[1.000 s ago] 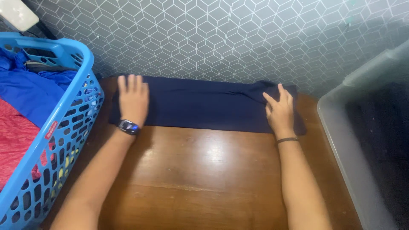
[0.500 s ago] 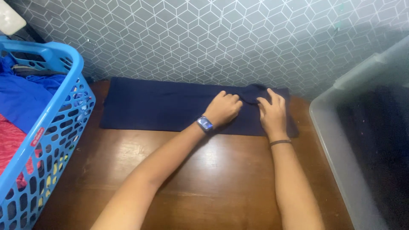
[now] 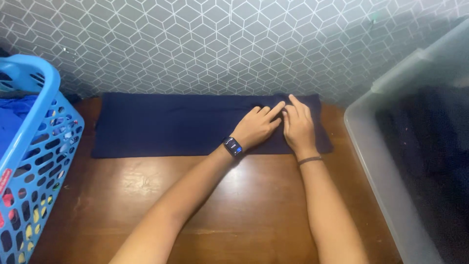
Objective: Folding a blue shirt and a pink shirt on a wooden table and placing them into a storage bin.
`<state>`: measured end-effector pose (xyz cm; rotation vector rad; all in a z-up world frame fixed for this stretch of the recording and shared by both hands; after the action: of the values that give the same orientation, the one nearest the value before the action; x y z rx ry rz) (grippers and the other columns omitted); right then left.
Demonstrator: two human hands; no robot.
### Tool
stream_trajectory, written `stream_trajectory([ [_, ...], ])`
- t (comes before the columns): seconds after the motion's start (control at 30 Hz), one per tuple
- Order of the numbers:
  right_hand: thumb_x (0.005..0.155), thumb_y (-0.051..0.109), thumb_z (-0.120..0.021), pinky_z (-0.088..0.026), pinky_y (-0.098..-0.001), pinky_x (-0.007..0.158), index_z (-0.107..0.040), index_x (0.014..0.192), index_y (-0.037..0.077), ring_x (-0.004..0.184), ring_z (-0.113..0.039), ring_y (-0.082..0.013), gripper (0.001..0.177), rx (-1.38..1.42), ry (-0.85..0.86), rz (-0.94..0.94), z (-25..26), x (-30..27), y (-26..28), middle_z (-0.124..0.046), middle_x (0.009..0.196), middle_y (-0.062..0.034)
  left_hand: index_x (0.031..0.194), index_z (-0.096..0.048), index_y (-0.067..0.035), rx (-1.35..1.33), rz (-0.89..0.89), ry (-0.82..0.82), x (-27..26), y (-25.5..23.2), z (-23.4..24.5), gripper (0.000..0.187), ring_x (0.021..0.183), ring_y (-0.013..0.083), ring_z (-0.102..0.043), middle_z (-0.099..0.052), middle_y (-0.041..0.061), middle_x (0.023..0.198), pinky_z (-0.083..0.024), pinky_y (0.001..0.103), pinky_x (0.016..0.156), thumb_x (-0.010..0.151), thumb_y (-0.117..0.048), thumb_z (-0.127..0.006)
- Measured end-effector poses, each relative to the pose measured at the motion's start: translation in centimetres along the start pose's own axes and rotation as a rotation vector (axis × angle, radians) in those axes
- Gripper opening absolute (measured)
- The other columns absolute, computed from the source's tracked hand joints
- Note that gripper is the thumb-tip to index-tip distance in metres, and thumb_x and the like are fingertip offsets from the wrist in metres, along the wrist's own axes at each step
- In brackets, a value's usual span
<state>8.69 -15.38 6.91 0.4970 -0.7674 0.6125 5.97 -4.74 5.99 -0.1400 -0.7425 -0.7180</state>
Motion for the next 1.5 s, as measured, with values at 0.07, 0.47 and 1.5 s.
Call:
stream_trajectory([
  [0.07,0.1,0.008,-0.067,-0.052,-0.0456,0.102,-0.065,0.117,0.003,0.122,-0.061,-0.0399,0.018,0.021,0.0,0.009,-0.2,0.1,0.0,-0.06,0.143,-0.017,0.106,-0.068,-0.004,-0.072,0.001,-0.022,0.0,0.4,-0.3,0.021,0.105,0.0258,-0.062,-0.055,0.016,0.149,-0.051,0.039,0.093,0.088,-0.014,-0.066],
  [0.47,0.078,-0.008,-0.067,-0.049,-0.0479,0.105,-0.057,0.137,0.003,0.13,-0.053,-0.0471,0.06,0.106,0.074,-0.158,-1.3,-0.3,-1.5,-0.048,0.146,-0.0253,0.095,-0.07,0.0,-0.118,0.031,0.013,-0.5,1.4,-0.9,0.02,0.112,0.0296,-0.063,-0.063,0.016,0.132,-0.053,0.038,0.1,0.084,-0.017,-0.07],
  [1.5,0.093,0.025,-0.039,-0.054,-0.0318,0.056,-0.065,0.087,0.007,0.065,-0.073,-0.0193,0.032,1.187,0.099,-1.206,-1.0,-3.3,-12.2,-0.077,0.082,-0.0068,0.095,-0.062,-0.005,-0.229,0.192,-0.074,-0.3,2.5,3.3,0.039,0.097,0.0279,-0.057,-0.058,0.011,0.103,-0.051,0.041,0.079,0.066,-0.024,-0.08],
])
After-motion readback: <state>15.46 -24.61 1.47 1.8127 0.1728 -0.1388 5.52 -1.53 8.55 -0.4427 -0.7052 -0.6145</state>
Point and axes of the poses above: each hand's wrist, its own x-axis towards the middle knuckle, its own z-axis out of the back of the hand, y = z × x, the point moved 9 cm from there along x, towards the middle knuckle
